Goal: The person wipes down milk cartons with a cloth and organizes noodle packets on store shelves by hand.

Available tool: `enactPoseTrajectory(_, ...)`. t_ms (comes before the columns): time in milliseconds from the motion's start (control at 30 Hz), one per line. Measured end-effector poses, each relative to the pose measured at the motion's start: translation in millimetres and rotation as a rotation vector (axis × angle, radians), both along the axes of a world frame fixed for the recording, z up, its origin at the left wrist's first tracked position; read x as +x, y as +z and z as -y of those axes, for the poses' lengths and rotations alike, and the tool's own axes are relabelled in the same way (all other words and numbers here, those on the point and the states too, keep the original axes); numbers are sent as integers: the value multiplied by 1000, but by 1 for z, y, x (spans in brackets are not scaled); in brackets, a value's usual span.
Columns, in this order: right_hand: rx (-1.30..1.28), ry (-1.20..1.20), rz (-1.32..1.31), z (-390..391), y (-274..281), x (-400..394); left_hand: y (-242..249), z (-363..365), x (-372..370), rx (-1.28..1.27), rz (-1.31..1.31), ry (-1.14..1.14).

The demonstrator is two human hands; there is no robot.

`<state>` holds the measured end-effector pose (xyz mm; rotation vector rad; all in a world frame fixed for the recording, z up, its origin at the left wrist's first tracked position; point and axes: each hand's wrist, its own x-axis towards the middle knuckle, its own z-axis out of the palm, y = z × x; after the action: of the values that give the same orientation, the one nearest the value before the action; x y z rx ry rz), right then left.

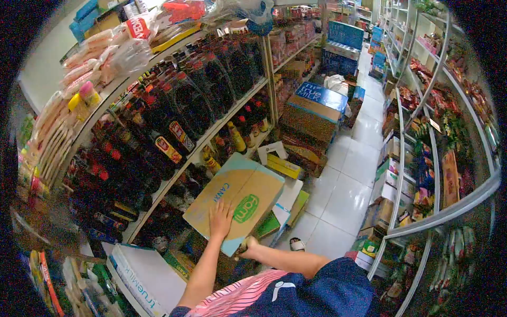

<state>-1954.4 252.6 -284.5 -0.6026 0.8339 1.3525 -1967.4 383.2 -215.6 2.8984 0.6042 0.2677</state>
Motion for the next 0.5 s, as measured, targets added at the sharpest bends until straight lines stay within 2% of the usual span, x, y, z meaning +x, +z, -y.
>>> enactPoseTrajectory(100, 33, -13, -121, 3, -21, -7, 1, 2, 1, -59, 20, 3)
enactPoseTrajectory(200, 42, 24, -105, 18, 8, 3, -3, 1, 0, -102, 49, -15)
enactPoseTrajectory(233, 96, 90, -40, 30, -3, 6, -8, 0, 0, -86, 38, 2)
enactPoseTrajectory(267, 57, 73, 0, 37, 39, 9, -11, -1, 1, -68, 28, 13)
enactPoseTrajectory(333, 149, 67, 99, 51, 82, 20, 0, 2, -1, -81, -13, -10)
enactPoseTrajectory(400, 448, 48, 210, 70, 105, 37, 4, 4, 0, -93, -53, -37)
enactPoseTrajectory(500, 204, -106, 598, 103, 151, 62, 0, 5, -2, -98, -53, -50)
